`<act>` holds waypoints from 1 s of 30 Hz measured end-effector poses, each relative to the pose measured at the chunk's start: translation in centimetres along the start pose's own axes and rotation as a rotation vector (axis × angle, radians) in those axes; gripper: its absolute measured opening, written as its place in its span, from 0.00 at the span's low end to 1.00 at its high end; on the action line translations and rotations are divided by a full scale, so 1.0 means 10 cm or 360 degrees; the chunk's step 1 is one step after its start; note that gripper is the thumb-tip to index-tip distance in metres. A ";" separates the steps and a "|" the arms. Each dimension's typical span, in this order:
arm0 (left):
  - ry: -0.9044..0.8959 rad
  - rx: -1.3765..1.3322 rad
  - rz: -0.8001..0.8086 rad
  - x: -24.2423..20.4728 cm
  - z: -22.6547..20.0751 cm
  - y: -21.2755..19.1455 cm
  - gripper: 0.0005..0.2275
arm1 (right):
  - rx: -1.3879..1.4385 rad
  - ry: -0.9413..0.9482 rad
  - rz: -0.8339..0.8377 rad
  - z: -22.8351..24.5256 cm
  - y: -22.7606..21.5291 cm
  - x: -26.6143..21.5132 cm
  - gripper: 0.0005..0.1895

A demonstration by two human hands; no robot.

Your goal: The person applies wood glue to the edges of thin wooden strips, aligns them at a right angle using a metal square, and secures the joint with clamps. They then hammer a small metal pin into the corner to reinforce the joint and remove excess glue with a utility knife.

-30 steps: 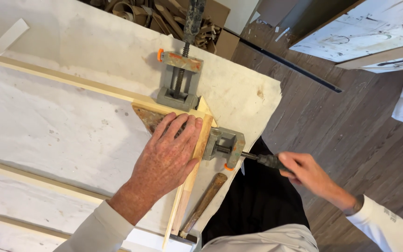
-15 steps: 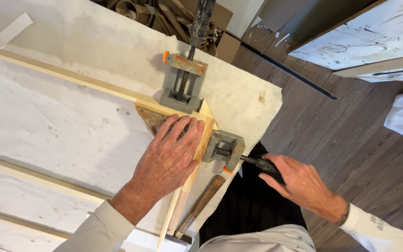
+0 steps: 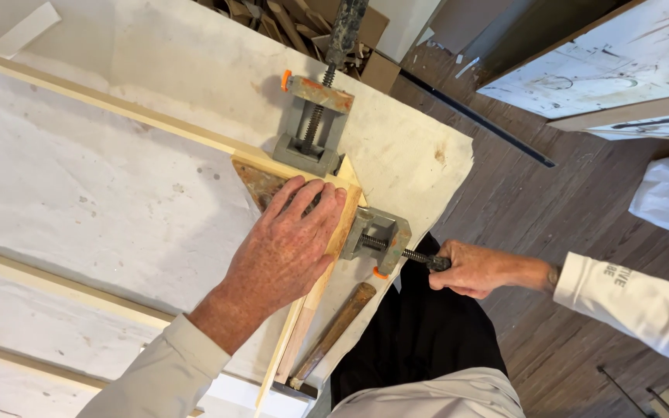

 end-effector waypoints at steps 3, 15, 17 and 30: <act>-0.0010 -0.0096 0.0011 -0.03 -0.02 0.07 0.40 | -0.0152 -0.0091 0.0014 0.22 0.01 -0.10 0.24; -0.0786 -0.0768 -0.0718 -0.52 0.18 -0.52 0.13 | -0.2548 -0.1361 -0.0676 3.34 -0.50 -0.95 0.25; -0.1097 -0.0750 -0.0744 -0.60 0.04 -0.44 0.11 | -0.2829 -0.1388 -0.0545 3.71 -0.63 -0.62 0.36; -0.2324 -0.1308 -0.1124 -0.55 -0.67 -0.06 0.07 | -0.3340 0.0488 0.0232 3.70 -0.96 0.53 0.26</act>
Point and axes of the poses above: each hand's wrist, its own x-axis towards the middle knuckle, its own y-axis out of the palm, z = x × y, the point moved 10 cm from there along x, towards the middle knuckle, and after that the axes turned 8 degrees about -y, right-handed, at the moved point
